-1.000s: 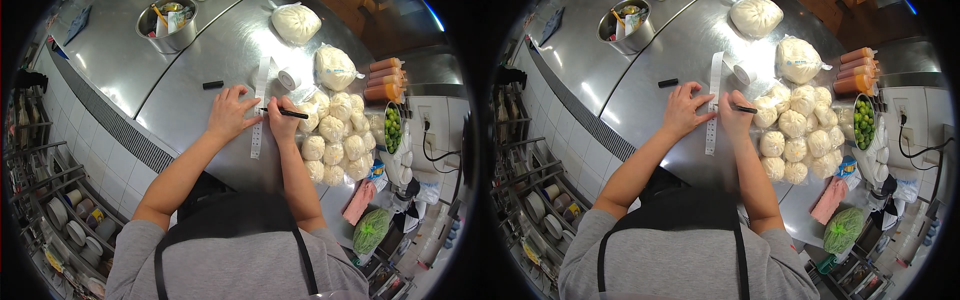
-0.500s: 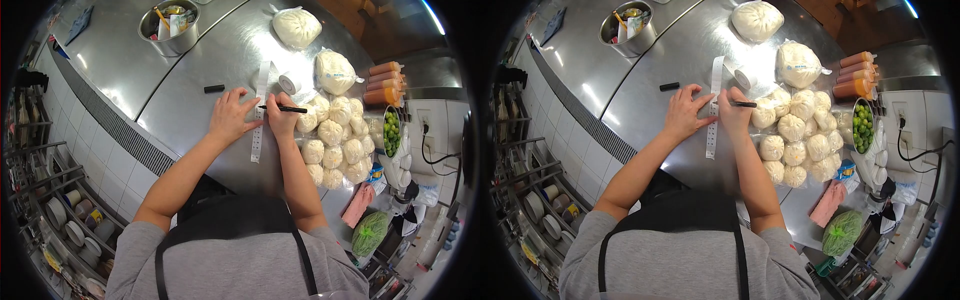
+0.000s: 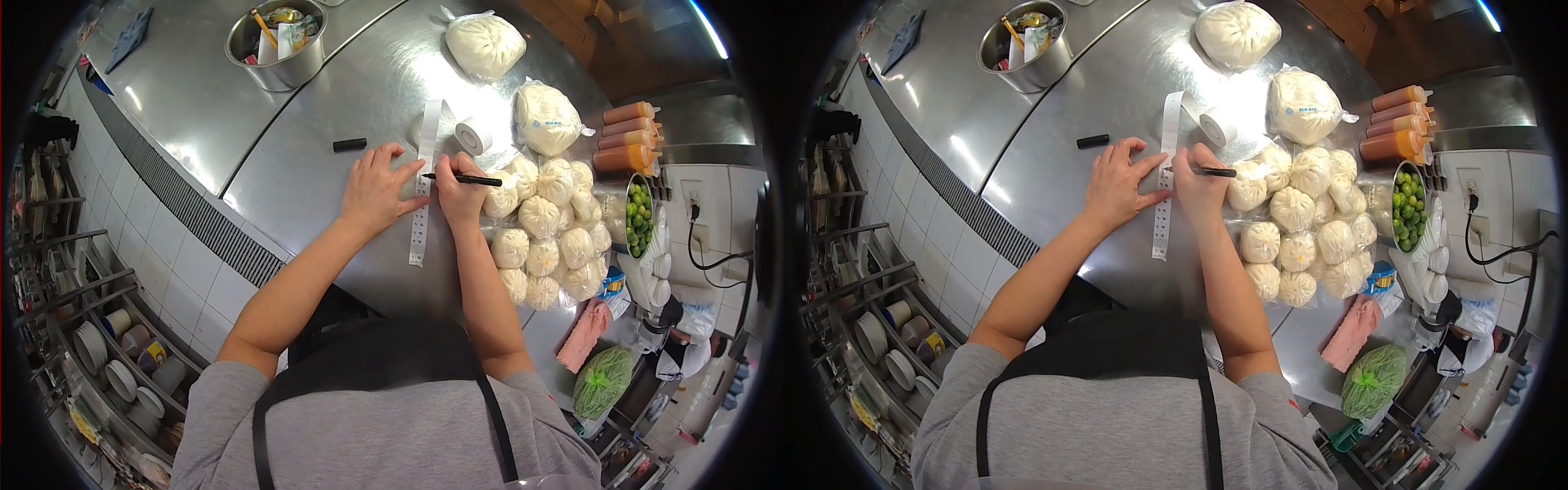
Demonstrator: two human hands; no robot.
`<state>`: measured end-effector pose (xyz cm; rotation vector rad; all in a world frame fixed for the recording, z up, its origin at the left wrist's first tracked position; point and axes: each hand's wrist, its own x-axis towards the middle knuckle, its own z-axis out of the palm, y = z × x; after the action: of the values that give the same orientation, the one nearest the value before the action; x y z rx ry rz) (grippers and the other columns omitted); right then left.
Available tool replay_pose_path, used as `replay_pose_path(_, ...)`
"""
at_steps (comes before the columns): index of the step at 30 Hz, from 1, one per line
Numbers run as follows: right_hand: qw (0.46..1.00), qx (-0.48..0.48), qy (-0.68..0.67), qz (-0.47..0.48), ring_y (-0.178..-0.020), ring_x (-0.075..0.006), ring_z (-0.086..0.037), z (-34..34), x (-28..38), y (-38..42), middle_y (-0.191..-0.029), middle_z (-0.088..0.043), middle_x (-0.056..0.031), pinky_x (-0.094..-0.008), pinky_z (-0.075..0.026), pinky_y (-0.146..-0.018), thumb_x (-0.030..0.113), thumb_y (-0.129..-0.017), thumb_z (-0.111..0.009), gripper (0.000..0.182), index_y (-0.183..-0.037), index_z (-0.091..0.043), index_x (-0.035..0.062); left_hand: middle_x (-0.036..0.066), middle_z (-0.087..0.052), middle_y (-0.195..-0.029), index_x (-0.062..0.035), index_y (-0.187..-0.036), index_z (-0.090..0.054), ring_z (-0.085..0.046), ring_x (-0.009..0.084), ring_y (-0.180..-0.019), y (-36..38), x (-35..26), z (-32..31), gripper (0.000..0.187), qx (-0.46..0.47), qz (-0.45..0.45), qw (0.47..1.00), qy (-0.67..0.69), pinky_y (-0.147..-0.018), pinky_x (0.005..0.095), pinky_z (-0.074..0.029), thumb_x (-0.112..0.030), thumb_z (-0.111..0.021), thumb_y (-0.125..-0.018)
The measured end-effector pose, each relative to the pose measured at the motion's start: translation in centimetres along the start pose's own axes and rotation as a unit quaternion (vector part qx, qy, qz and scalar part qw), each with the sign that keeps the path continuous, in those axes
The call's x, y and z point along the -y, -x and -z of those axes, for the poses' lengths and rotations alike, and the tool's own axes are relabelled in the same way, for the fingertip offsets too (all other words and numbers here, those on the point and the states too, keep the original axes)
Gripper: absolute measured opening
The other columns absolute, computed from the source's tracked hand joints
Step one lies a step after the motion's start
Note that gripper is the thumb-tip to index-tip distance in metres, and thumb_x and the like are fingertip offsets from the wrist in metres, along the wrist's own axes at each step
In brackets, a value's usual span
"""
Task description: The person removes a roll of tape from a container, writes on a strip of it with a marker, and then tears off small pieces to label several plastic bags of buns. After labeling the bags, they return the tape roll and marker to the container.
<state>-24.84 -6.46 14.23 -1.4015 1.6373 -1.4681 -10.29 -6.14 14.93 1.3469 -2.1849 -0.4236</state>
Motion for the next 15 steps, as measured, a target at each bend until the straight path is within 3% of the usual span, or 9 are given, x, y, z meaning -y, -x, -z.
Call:
replay_pose_path(9, 0.998, -0.017, 0.055, 0.033, -0.049, -0.0063, -0.029, 0.46, 0.39, 0.03, -0.05, -0.033, 0.001, -0.0258, -0.027, -0.045, 0.003, -0.076, -0.058, 0.033, -0.056, -0.033, 0.0045, 0.005, -0.047, -0.11, -0.02, -0.11, -0.062, -0.047, 0.0225, -0.093, 0.04, -0.05, 0.04, 0.051, 0.001, 0.007, 1.0, 0.007, -0.08, 0.0361, -0.04, -0.041, -0.073, -0.064)
replay_pose_path(15, 1.0, -0.001, 0.029, 0.006, -0.048, -0.0066, -0.031, 0.36, -0.39, -0.17, -0.049, -0.034, 0.0003, -0.0263, -0.027, -0.044, 0.004, -0.077, -0.059, 0.032, -0.056, -0.034, 0.0042, 0.005, -0.047, -0.11, -0.0203, -0.11, -0.062, -0.047, 0.0225, -0.094, 0.03, 0.06, 0.05, 0.051, 0.009, 0.007, 1.0, 0.008, -0.081, 0.0364, -0.039, -0.04, -0.073, -0.064)
